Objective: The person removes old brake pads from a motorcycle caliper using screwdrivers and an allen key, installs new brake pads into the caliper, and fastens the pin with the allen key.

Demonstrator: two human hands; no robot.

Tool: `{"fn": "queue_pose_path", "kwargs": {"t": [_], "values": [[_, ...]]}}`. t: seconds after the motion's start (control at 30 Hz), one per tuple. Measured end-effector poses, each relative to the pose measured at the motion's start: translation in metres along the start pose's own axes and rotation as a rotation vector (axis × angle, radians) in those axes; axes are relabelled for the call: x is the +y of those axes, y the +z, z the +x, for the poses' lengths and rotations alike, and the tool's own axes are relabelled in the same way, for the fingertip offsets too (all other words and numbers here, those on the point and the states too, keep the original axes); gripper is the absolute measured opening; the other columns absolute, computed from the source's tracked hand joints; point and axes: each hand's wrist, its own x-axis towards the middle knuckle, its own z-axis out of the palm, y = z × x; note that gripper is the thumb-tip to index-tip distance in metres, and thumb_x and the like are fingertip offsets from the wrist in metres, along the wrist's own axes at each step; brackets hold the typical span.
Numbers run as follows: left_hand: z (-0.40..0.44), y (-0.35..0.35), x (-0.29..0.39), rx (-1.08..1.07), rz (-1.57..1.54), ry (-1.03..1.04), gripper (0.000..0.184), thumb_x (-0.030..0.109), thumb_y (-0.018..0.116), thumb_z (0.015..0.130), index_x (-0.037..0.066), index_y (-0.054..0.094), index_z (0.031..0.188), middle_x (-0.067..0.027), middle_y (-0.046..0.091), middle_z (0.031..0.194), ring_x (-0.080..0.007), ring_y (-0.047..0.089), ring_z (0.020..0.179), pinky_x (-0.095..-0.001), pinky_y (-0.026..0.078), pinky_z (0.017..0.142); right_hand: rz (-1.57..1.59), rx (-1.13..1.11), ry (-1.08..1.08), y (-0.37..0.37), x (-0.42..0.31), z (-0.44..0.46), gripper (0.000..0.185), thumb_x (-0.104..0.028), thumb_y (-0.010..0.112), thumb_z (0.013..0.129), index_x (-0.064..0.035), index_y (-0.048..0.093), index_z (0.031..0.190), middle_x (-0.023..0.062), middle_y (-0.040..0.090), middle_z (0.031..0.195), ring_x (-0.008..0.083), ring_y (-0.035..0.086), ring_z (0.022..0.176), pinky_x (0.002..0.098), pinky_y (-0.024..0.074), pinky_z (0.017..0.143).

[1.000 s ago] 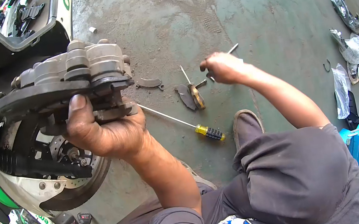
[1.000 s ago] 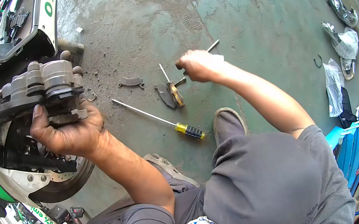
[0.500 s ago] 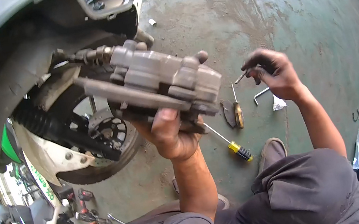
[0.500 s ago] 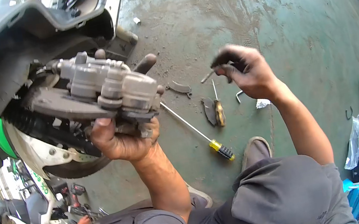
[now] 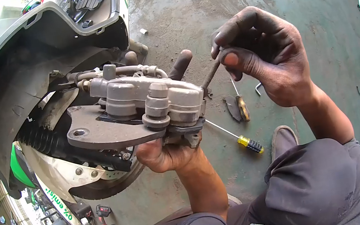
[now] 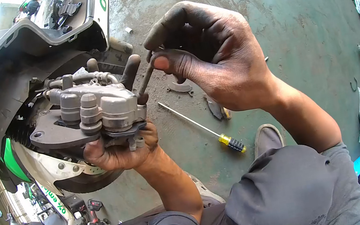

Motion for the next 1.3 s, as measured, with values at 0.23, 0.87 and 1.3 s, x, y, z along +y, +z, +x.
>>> {"fn": "queue_pose_path", "kwargs": {"t": [0.23, 0.87, 1.3], "values": [[-0.002, -0.001, 0.006, -0.06, -0.094, -0.072, 0.1, 0.022, 0.066, 0.074, 0.0, 0.005, 0.149, -0.0232, 0.038, 0.141, -0.0528, 0.031, 0.132, -0.0698, 0.019, 0.109, -0.093, -0.018, -0.052, 0.006, -0.002, -0.002, 0.019, 0.0, 0.068, 0.085, 0.003, 0.061, 0.103, 0.0089, 0.065, 0.094, 0.0075, 0.055, 0.073, 0.0209, 0.0471, 0.061], [-0.001, -0.005, -0.001, -0.152, -0.26, 0.039, 0.083, 0.015, 0.059, 0.075, -0.002, 0.019, 0.145, -0.0287, 0.039, 0.137, -0.0541, 0.037, 0.128, -0.0596, 0.042, 0.102, 0.005, -0.204, 0.266, 0.034, -0.016, -0.001, 0.061, -0.011, 0.089, 0.064, 0.0093, 0.056, 0.111, 0.0126, 0.062, 0.103, 0.0192, 0.063, 0.097, 0.0312, 0.0568, 0.081], [-0.012, 0.014, 0.01, 0.052, 0.182, 0.096, 0.072, 0.008, 0.066, 0.072, 0.001, 0.039, 0.138, -0.0163, 0.052, 0.128, -0.0305, 0.053, 0.119, -0.0471, 0.043, 0.105, 0.129, 0.03, 0.187, 0.047, -0.018, -0.01, 0.065, -0.006, 0.088, 0.063, 0.0063, 0.053, 0.115, 0.0139, 0.067, 0.103, 0.0168, 0.065, 0.089, 0.0292, 0.0536, 0.083]]}}
